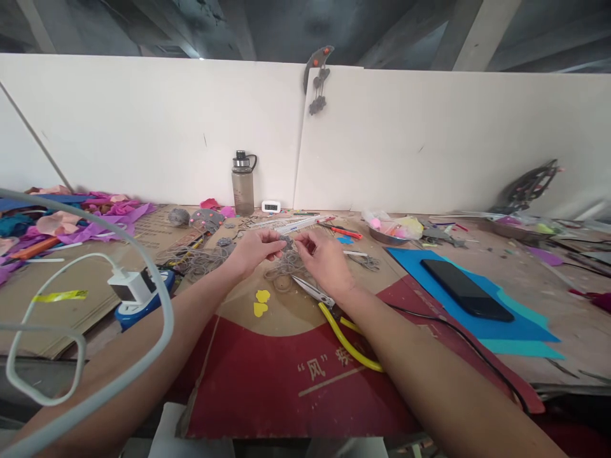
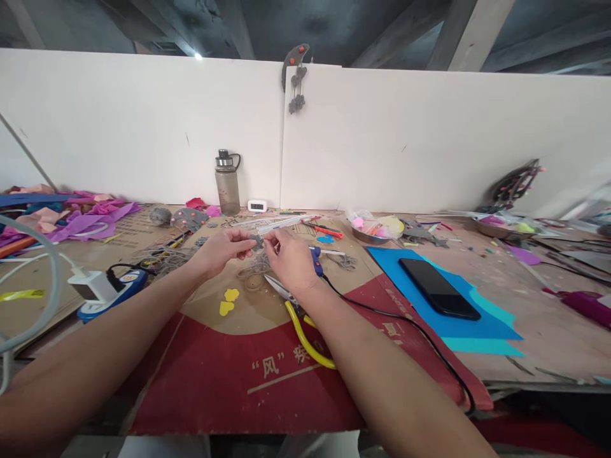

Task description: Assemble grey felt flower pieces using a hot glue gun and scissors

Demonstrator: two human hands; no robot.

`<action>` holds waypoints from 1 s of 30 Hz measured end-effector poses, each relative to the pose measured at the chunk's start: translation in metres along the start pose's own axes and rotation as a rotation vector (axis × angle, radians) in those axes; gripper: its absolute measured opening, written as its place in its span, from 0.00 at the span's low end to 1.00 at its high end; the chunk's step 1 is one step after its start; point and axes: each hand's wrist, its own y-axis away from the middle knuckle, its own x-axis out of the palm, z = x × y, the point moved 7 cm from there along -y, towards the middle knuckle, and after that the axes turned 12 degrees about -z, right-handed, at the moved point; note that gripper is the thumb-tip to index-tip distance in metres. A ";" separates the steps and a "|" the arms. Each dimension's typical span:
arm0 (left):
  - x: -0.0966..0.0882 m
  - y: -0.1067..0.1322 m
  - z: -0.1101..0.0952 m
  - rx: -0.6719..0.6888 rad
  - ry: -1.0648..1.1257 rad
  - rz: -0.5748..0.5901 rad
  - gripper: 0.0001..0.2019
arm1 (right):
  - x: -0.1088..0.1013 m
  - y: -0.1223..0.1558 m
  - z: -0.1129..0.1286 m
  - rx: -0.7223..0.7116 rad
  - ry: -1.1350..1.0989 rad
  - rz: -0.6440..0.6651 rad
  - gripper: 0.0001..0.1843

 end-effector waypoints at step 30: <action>0.001 0.001 0.002 0.005 0.045 -0.091 0.10 | -0.002 -0.003 -0.007 0.177 -0.118 -0.053 0.05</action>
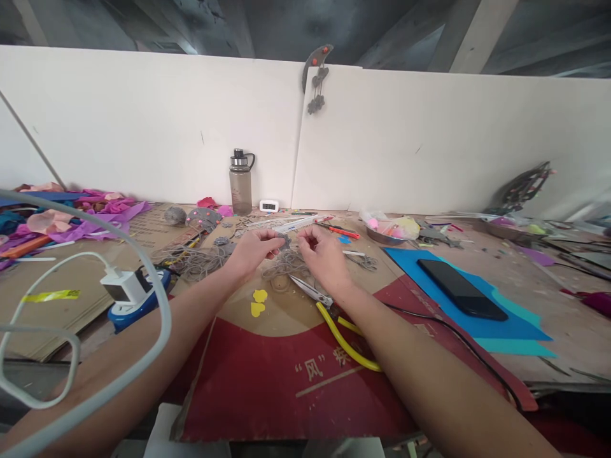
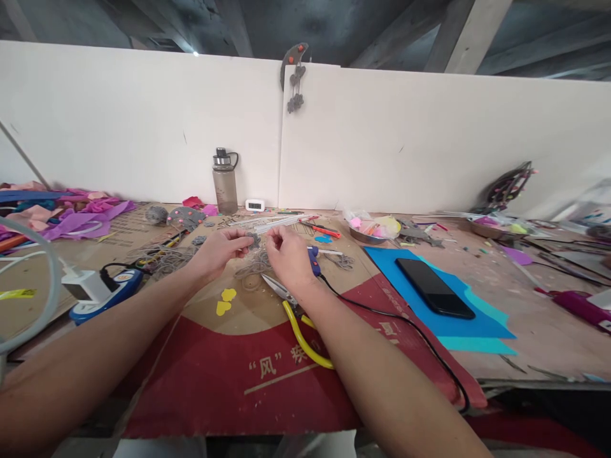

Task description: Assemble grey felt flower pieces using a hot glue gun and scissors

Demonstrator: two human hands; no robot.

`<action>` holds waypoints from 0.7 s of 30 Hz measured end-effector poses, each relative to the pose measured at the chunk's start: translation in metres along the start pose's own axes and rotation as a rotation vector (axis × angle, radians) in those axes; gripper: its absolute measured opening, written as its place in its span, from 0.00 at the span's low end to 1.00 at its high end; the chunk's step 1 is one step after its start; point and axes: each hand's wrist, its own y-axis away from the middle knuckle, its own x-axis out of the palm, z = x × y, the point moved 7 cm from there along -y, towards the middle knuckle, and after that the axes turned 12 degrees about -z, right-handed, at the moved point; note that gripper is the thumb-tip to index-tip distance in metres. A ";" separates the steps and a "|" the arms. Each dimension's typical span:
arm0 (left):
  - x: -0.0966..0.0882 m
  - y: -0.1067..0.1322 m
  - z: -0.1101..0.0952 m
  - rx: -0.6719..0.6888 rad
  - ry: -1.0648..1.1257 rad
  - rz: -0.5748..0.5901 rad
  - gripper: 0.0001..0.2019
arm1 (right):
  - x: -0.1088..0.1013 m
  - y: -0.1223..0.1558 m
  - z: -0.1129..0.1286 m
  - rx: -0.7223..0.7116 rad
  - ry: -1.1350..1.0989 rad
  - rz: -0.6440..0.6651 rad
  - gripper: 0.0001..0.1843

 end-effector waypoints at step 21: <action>0.008 0.008 0.001 -0.197 0.246 0.065 0.10 | 0.002 -0.003 -0.030 0.397 -0.406 -0.123 0.02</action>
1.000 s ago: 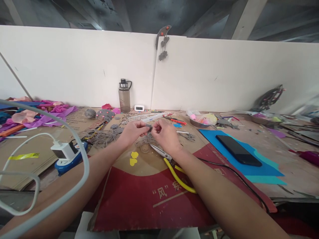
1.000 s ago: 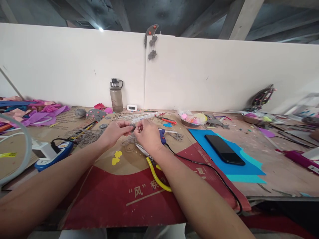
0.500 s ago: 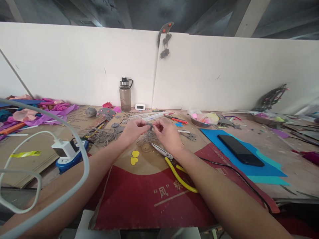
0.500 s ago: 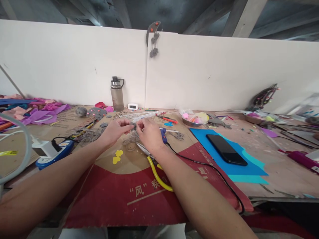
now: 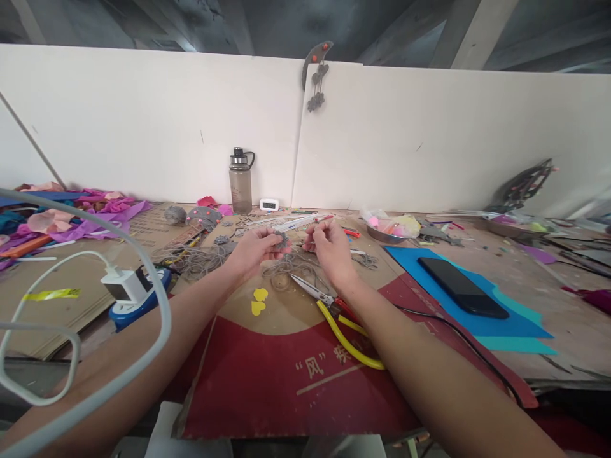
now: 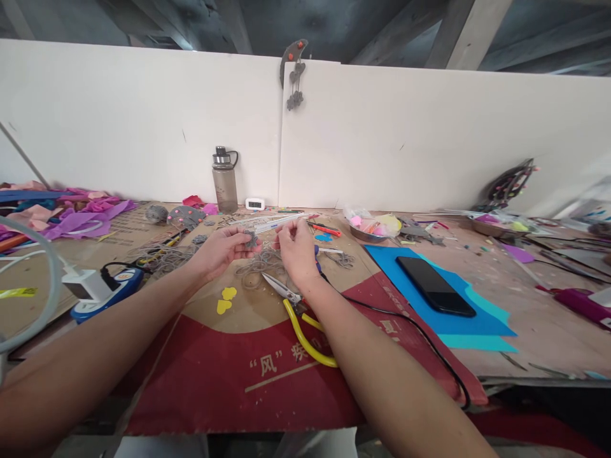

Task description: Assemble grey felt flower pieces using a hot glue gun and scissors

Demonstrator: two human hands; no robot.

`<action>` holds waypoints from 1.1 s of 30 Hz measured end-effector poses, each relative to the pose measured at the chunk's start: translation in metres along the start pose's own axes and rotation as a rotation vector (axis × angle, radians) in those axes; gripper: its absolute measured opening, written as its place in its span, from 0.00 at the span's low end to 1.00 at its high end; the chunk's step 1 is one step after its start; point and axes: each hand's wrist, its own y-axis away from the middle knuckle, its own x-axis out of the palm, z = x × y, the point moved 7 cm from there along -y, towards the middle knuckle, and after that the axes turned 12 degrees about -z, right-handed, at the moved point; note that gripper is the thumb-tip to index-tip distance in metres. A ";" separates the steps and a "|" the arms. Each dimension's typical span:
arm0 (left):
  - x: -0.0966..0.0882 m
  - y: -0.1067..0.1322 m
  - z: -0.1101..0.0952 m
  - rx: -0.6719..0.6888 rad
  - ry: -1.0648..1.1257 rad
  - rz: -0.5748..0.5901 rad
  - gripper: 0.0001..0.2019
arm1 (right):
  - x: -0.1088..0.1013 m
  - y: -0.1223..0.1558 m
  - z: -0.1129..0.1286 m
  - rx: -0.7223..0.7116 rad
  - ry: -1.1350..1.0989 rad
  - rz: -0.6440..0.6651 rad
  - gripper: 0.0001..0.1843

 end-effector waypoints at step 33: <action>0.013 0.004 0.006 -0.049 0.106 0.130 0.08 | 0.016 0.013 0.005 -0.080 0.283 0.231 0.06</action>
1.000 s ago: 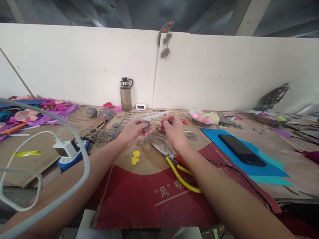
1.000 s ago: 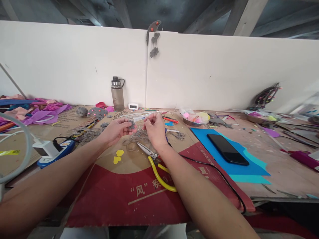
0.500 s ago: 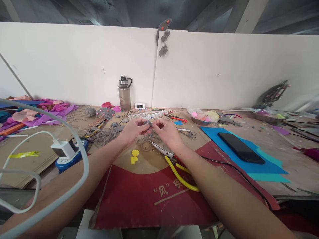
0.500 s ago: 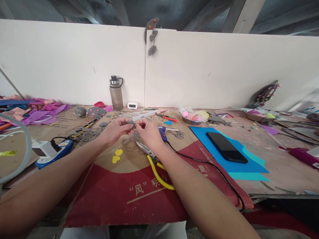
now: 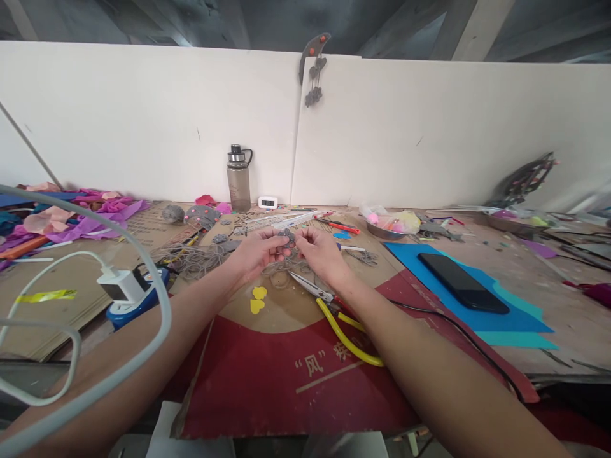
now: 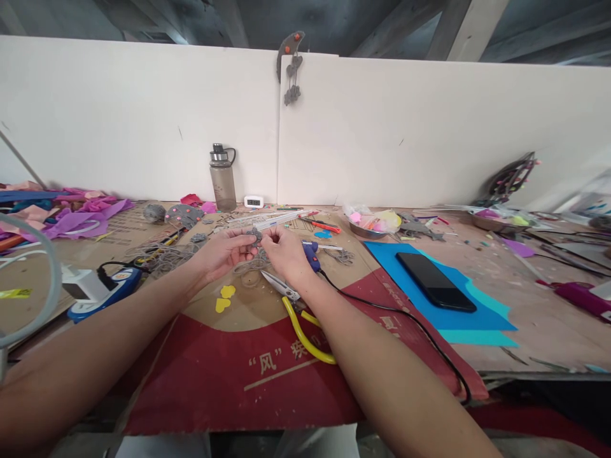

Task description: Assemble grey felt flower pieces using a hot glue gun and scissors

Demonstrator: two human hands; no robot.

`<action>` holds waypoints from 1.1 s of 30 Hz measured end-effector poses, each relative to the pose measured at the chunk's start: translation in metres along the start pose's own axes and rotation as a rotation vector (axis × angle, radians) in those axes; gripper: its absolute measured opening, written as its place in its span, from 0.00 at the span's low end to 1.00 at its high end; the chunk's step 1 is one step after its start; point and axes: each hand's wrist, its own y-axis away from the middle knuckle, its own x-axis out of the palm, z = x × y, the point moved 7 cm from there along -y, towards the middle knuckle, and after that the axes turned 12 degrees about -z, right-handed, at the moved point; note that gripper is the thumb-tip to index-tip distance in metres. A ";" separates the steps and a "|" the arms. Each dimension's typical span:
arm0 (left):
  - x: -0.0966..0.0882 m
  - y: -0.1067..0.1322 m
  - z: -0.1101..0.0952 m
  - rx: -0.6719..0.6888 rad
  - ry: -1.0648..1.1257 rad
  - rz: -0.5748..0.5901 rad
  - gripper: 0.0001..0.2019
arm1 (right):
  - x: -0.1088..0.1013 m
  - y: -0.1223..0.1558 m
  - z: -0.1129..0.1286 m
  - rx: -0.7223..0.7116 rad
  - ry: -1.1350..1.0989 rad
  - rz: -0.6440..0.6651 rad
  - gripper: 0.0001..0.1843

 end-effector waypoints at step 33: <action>-0.029 -0.010 -0.025 0.204 0.034 -0.159 0.13 | -0.085 0.079 0.023 -0.281 0.460 0.162 0.07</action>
